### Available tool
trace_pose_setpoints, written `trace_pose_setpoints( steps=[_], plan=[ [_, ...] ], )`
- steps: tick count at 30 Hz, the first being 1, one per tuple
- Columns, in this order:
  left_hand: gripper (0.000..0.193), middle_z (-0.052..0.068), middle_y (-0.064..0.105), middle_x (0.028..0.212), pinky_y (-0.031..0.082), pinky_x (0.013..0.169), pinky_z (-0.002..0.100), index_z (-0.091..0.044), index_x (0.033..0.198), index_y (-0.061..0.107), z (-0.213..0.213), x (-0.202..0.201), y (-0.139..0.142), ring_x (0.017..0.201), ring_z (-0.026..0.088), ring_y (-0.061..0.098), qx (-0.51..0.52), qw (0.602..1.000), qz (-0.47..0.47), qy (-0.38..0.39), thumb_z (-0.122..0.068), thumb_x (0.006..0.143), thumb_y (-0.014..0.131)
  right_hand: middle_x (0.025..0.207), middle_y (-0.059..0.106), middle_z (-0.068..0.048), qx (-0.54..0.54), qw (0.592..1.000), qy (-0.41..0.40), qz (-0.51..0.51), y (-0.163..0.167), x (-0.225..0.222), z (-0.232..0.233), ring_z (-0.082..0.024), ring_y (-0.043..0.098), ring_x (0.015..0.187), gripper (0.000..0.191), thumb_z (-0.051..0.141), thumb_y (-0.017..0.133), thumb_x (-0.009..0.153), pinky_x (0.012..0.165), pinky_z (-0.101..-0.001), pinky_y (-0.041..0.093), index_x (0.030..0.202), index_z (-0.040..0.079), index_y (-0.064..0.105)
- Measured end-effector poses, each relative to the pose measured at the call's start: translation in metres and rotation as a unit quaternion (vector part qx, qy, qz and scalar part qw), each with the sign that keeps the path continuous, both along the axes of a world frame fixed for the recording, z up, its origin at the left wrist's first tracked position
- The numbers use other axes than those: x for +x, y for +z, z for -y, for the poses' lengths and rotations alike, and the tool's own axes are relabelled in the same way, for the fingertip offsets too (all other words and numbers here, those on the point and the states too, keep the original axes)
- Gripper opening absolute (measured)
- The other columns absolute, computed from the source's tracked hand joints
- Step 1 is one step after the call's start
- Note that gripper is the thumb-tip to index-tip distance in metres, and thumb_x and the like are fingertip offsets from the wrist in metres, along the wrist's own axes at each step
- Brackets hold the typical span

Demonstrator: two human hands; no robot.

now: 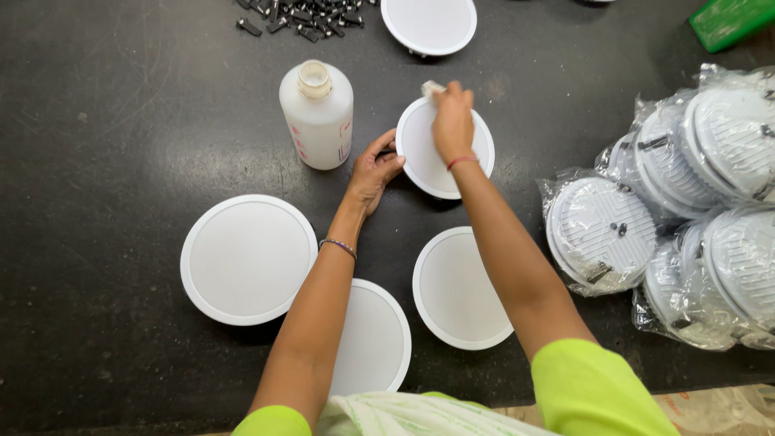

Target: The person wipes the white faces of round LED panel light covers with a cloth, then wraps each unit in clear plastic film and stacks the wrapped fixtures on the workbench. They handle the fixtures one at a time, turning them over to wipe and rewrap.

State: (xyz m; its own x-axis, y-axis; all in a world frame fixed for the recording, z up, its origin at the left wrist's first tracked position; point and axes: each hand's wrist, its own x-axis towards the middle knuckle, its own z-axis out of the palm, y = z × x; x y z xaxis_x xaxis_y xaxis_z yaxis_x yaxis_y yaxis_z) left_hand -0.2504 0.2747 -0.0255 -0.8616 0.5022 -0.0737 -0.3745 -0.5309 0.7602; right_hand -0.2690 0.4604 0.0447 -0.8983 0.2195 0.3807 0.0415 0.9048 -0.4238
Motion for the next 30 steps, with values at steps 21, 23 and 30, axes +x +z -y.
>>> trace_pose_setpoints(
  steps=[21,23,30],
  plan=[
    [0.058,0.000,0.058,0.119,0.055,0.098,0.027,-0.006,0.146,0.055,0.003,0.000,-0.001,0.109,0.012,0.063,0.020,0.999,-0.023,-0.012,0.001,0.092,0.072,0.110,0.064,-0.013,0.027,0.998,0.017,-0.048,0.006,0.011,-0.005,-0.035,0.057,0.103,0.044,-0.013,0.056,0.080,0.091,-0.0420,0.051,0.115,0.006,0.075],
    [0.052,0.000,0.059,0.120,0.053,0.099,0.029,-0.006,0.146,0.055,0.005,0.001,0.001,0.111,0.012,0.062,0.022,0.999,-0.010,-0.021,-0.005,0.095,0.068,0.111,0.065,-0.011,0.024,0.995,0.087,-0.050,0.009,0.024,0.004,-0.034,0.057,0.102,0.048,-0.014,0.055,0.080,0.093,-0.0416,0.051,0.118,0.008,0.075],
    [0.044,0.006,0.063,0.123,0.050,0.097,0.031,-0.004,0.146,0.058,0.013,0.003,0.012,0.111,0.015,0.061,0.061,0.995,0.065,-0.033,-0.017,0.104,0.055,0.120,0.068,-0.005,0.022,0.967,0.248,0.054,0.009,0.146,0.012,-0.028,0.057,0.096,0.049,-0.010,0.057,0.087,0.093,-0.0369,0.051,0.128,0.014,0.072]
  ],
)
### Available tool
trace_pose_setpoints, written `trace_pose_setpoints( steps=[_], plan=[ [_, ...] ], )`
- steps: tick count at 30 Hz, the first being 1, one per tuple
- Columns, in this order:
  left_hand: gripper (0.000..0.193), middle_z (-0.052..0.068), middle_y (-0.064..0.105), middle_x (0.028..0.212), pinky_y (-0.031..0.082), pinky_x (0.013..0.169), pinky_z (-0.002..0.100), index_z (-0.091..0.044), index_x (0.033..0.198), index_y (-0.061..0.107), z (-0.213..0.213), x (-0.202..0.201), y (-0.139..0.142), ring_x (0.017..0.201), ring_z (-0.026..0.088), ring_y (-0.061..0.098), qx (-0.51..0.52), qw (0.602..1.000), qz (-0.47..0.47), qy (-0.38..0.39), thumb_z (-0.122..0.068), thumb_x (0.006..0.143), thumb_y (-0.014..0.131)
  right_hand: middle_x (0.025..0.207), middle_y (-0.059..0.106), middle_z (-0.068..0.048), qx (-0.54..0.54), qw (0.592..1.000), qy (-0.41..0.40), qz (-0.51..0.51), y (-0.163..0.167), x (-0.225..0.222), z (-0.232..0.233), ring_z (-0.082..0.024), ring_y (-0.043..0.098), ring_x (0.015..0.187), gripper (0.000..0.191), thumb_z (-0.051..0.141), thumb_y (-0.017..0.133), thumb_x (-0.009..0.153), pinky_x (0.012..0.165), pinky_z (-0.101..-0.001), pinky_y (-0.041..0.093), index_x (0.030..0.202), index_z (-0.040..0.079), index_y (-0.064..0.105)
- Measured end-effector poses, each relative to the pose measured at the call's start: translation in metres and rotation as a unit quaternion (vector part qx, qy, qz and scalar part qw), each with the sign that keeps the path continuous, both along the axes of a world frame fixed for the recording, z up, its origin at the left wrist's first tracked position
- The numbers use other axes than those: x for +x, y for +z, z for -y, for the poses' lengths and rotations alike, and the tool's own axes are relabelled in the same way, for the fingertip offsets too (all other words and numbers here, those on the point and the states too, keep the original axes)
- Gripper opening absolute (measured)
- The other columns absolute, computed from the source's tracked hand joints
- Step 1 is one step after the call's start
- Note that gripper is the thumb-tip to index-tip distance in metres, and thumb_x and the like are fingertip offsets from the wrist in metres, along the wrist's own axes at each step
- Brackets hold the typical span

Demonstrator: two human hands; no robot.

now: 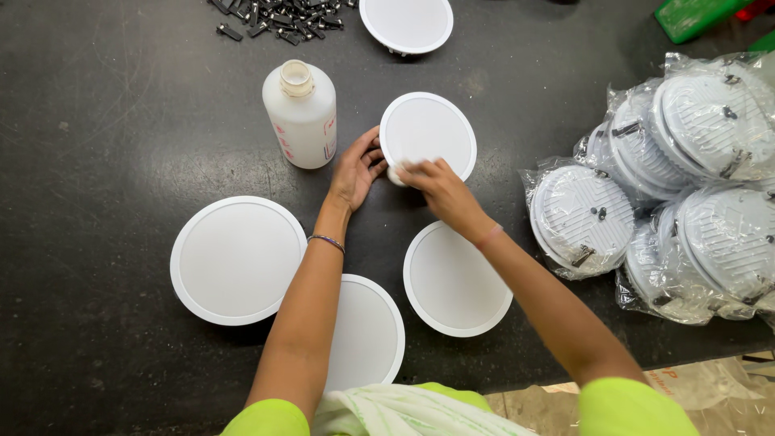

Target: The person wipes the white faces of round LED panel light covers with a cloth, then wraps each unit in clear plastic film and stacks the wrapped fixtures on the workbench. They handle the fixtures one at a time, turning them over to wipe and rewrap.

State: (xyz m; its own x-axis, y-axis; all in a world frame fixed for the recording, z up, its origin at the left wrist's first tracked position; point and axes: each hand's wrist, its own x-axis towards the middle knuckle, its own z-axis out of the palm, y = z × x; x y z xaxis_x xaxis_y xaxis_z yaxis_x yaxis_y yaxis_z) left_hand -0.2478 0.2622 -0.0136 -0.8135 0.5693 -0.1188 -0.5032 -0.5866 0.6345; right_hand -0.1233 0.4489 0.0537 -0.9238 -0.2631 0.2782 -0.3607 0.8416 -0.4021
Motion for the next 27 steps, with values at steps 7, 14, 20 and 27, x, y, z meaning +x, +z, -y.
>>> trace_pose_setpoints(
  steps=[7,14,20,27],
  plan=[
    [0.050,0.001,0.056,0.116,0.054,0.100,0.033,-0.007,0.141,0.060,-0.009,0.000,-0.002,0.109,0.013,0.059,-0.080,0.995,-0.046,0.029,0.001,0.092,0.060,0.119,0.070,-0.002,-0.002,0.990,-0.139,-0.030,0.012,0.016,-0.060,-0.026,0.061,0.106,0.038,-0.006,0.059,0.093,0.095,-0.0350,0.053,0.122,0.013,0.074],
    [0.048,0.005,0.058,0.119,0.053,0.100,0.033,-0.003,0.143,0.061,-0.011,-0.006,-0.010,0.111,0.016,0.060,-0.028,0.999,-0.031,0.019,-0.001,0.096,0.059,0.107,0.068,-0.009,-0.026,0.994,-0.077,-0.073,-0.024,-0.052,-0.013,-0.030,0.058,0.094,0.038,-0.007,0.060,0.088,0.088,-0.0386,0.051,0.119,0.010,0.075],
    [0.054,0.002,0.056,0.118,0.054,0.100,0.034,-0.003,0.143,0.059,-0.015,-0.003,-0.003,0.112,0.015,0.061,-0.094,0.993,-0.053,0.042,0.002,0.089,0.066,0.102,0.068,-0.011,-0.009,0.974,-0.193,-0.119,-0.028,-0.114,-0.091,-0.032,0.059,0.095,0.024,0.002,0.062,0.096,0.085,-0.0416,0.051,0.112,0.012,0.077],
    [0.056,0.002,0.054,0.117,0.056,0.098,0.033,-0.003,0.144,0.057,-0.015,-0.001,-0.002,0.110,0.016,0.061,-0.087,0.994,-0.058,0.035,0.002,0.089,0.067,0.102,0.065,-0.015,0.043,0.960,-0.271,-0.049,-0.030,-0.008,-0.082,-0.036,0.059,0.096,0.028,0.000,0.056,0.096,0.083,-0.0464,0.050,0.116,0.006,0.076]
  ],
)
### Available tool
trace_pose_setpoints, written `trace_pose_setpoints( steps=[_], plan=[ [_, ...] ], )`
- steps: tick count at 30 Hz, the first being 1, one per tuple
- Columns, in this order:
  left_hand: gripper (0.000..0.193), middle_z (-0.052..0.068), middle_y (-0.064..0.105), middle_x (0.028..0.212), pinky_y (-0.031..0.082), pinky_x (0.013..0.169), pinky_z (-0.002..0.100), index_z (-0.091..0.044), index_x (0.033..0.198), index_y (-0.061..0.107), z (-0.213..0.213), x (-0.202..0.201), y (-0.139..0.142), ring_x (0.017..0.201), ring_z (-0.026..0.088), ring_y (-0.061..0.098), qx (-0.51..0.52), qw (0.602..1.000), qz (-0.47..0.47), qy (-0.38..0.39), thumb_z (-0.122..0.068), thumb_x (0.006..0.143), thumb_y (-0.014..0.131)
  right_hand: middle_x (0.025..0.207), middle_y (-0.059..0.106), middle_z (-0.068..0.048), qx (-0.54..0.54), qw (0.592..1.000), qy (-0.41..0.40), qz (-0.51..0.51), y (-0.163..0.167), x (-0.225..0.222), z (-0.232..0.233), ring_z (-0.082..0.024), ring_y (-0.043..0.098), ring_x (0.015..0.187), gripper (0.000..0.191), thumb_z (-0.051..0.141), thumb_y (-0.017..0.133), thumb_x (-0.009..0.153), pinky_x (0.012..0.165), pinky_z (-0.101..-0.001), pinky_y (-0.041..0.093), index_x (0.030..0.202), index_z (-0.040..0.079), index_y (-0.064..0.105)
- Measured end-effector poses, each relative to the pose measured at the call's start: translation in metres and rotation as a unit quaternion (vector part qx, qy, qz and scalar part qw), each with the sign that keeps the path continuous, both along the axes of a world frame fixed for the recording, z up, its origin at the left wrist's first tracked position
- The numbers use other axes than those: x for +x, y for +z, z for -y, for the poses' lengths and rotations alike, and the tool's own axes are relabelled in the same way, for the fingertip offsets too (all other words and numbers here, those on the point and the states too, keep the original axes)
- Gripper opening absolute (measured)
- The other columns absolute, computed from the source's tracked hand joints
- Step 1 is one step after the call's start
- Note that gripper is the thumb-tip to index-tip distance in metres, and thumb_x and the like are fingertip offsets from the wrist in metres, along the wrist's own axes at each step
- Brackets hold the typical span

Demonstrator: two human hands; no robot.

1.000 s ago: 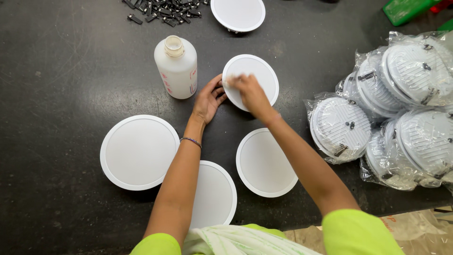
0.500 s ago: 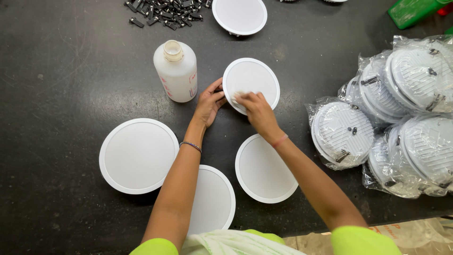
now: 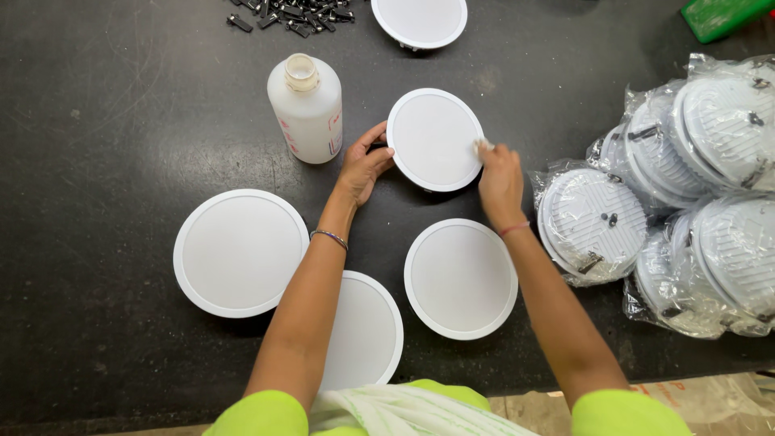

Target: The person wipes the white faces of round LED panel light covers with a cloth, then wraps each unit in clear plastic film and stacks the wrapped fixtures on the workbench. They handle the fixtures one at a time, turning them over to wipe and rewrap.

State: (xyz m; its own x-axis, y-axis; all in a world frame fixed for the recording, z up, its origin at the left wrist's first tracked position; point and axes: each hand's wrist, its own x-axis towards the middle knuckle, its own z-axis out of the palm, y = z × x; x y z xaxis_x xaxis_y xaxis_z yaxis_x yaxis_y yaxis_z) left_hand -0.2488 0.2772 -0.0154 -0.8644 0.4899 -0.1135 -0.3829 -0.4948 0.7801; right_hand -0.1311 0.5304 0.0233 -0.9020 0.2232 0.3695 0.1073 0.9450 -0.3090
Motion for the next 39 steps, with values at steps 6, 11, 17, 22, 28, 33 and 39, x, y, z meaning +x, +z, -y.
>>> trace_pose_setpoints(
  steps=[6,11,17,22,28,33,39],
  plan=[
    [0.057,0.005,0.058,0.120,0.058,0.095,0.033,-0.005,0.145,0.051,-0.001,0.010,0.005,0.110,0.017,0.062,-0.025,1.000,0.000,0.002,-0.003,0.091,0.067,0.097,0.069,-0.013,-0.104,0.988,0.065,0.094,0.035,0.055,0.069,-0.031,0.065,0.091,0.021,0.001,0.062,0.097,0.082,-0.0415,0.053,0.112,0.007,0.076],
    [0.048,0.009,0.060,0.121,0.058,0.092,0.034,-0.002,0.143,0.050,0.019,0.051,0.016,0.105,0.020,0.063,-0.145,0.989,0.014,0.019,-0.013,0.099,0.064,0.099,0.074,-0.006,-0.446,0.881,0.106,0.119,0.059,0.089,0.050,-0.013,0.068,0.084,0.027,0.002,0.066,0.091,0.076,-0.0280,0.056,0.117,0.004,0.075],
    [0.037,0.012,0.067,0.120,0.061,0.093,0.033,0.000,0.133,0.064,0.050,0.138,0.037,0.104,0.020,0.069,-0.285,0.933,-0.038,-0.218,-0.017,0.101,0.057,0.102,0.070,-0.014,-0.203,0.979,0.011,0.010,0.056,0.214,0.024,-0.025,0.066,0.087,0.029,-0.003,0.064,0.095,0.078,-0.0349,0.053,0.121,0.004,0.074],
    [0.044,0.011,0.065,0.117,0.062,0.085,0.034,0.002,0.128,0.067,0.046,0.169,0.051,0.097,0.022,0.071,-0.265,0.929,-0.109,-0.235,0.007,0.085,0.060,0.105,0.064,-0.015,-0.036,0.999,-0.030,-0.023,0.026,0.217,0.055,-0.034,0.060,0.099,0.034,-0.006,0.062,0.090,0.087,-0.0433,0.050,0.120,0.005,0.076],
    [0.042,0.010,0.072,0.107,0.063,0.087,0.032,0.005,0.125,0.068,0.042,0.172,0.030,0.094,0.018,0.072,-0.229,0.946,-0.055,-0.222,0.012,0.084,0.060,0.107,0.062,-0.013,-0.016,1.000,0.004,0.000,0.020,0.161,0.116,-0.032,0.057,0.100,0.029,-0.003,0.061,0.092,0.086,-0.0418,0.051,0.116,0.005,0.075],
    [0.043,0.010,0.073,0.105,0.065,0.084,0.033,0.005,0.126,0.067,0.040,0.167,0.017,0.094,0.020,0.073,-0.264,0.939,-0.021,-0.219,0.012,0.084,0.061,0.104,0.062,-0.012,-0.048,0.998,0.023,0.033,0.038,0.146,0.128,-0.031,0.056,0.099,0.028,-0.001,0.060,0.094,0.083,-0.0409,0.052,0.117,0.005,0.075],
    [0.049,0.013,0.069,0.112,0.065,0.082,0.039,0.001,0.141,0.051,0.041,0.159,0.016,0.100,0.023,0.071,-0.289,0.938,0.069,-0.178,0.002,0.092,0.055,0.113,0.066,-0.007,-0.049,0.987,0.144,0.045,0.048,0.166,0.155,-0.029,0.058,0.101,0.039,-0.006,0.058,0.083,0.089,-0.0400,0.053,0.115,0.010,0.075]
  ],
)
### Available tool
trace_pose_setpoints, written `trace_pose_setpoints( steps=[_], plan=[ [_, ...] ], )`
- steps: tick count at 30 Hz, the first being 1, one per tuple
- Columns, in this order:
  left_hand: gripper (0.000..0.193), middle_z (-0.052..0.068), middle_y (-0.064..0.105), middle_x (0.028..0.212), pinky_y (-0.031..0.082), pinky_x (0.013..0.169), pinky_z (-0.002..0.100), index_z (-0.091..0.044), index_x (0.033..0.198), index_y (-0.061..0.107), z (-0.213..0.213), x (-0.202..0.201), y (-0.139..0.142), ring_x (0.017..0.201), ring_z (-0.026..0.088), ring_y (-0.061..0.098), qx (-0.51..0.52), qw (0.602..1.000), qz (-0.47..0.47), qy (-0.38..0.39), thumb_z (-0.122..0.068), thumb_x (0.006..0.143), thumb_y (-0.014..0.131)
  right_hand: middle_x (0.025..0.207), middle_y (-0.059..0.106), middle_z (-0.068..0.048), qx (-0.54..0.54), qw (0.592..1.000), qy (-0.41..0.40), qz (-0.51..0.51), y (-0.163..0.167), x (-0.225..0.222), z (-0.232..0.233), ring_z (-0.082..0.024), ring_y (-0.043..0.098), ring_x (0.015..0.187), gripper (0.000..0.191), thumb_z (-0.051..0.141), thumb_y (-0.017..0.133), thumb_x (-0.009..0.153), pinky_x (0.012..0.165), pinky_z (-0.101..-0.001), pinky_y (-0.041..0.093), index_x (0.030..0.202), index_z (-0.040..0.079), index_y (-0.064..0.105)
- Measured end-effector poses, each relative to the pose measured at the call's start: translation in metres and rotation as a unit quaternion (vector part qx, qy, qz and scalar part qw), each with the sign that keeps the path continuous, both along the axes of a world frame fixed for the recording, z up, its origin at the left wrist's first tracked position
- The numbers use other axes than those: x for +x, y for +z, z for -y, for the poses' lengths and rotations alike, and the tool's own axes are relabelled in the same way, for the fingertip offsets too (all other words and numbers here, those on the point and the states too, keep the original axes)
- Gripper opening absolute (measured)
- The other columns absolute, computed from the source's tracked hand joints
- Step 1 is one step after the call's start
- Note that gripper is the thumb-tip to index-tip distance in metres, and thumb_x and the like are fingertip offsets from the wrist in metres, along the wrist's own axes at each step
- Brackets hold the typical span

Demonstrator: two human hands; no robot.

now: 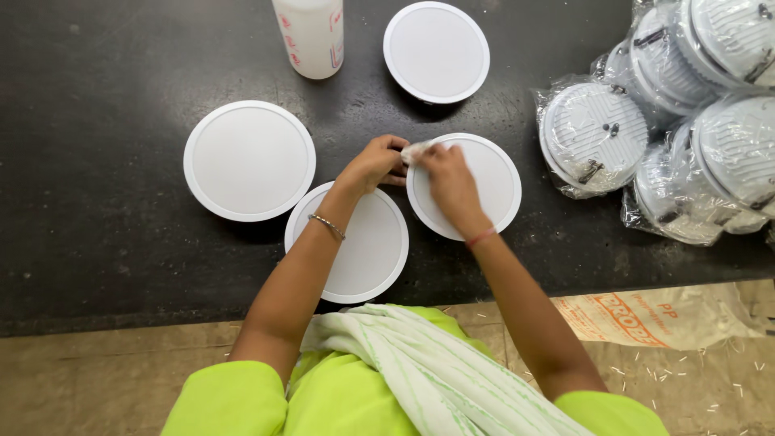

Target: The person wipes the white faces of round LED panel light covers with a cloth, then wraps each unit in clear plastic film and stacks the wrapped fixtures on the workbench. They handle the fixtures one at a time, turning them over to wipe and rewrap.

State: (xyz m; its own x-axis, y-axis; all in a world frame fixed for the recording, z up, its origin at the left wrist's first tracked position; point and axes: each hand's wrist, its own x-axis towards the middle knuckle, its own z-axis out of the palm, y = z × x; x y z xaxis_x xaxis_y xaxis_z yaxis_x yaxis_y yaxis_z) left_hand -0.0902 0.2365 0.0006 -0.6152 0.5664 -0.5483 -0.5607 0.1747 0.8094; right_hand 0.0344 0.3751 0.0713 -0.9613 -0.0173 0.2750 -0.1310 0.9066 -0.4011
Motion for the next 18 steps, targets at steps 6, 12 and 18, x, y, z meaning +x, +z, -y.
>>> trace_pose_setpoints(
  steps=[6,12,18],
  plan=[
    [0.038,0.014,0.071,0.113,0.064,0.085,0.041,0.000,0.133,0.061,0.003,0.000,0.004,0.099,0.024,0.070,0.059,0.998,0.020,-0.031,-0.010,0.096,0.059,0.121,0.067,-0.005,-0.006,0.997,0.063,0.032,0.018,0.108,0.018,-0.028,0.060,0.100,0.048,-0.007,0.062,0.084,0.090,-0.0390,0.052,0.128,0.011,0.069],
    [0.029,0.007,0.076,0.108,0.065,0.087,0.038,-0.009,0.122,0.073,0.005,0.013,0.021,0.098,0.020,0.073,0.058,0.995,-0.044,-0.062,-0.013,0.096,0.062,0.117,0.070,-0.009,-0.003,0.994,-0.092,-0.057,0.010,0.133,-0.037,-0.031,0.061,0.102,0.037,-0.009,0.061,0.090,0.089,-0.0405,0.052,0.119,0.009,0.074],
    [0.029,0.009,0.074,0.109,0.065,0.086,0.038,-0.003,0.121,0.072,0.003,0.015,0.035,0.099,0.020,0.071,0.090,0.991,-0.058,-0.083,-0.008,0.093,0.067,0.112,0.068,-0.010,-0.023,0.986,-0.108,-0.125,-0.018,0.061,-0.100,-0.032,0.059,0.101,0.031,-0.007,0.062,0.095,0.089,-0.0417,0.050,0.119,0.008,0.076]
  ],
)
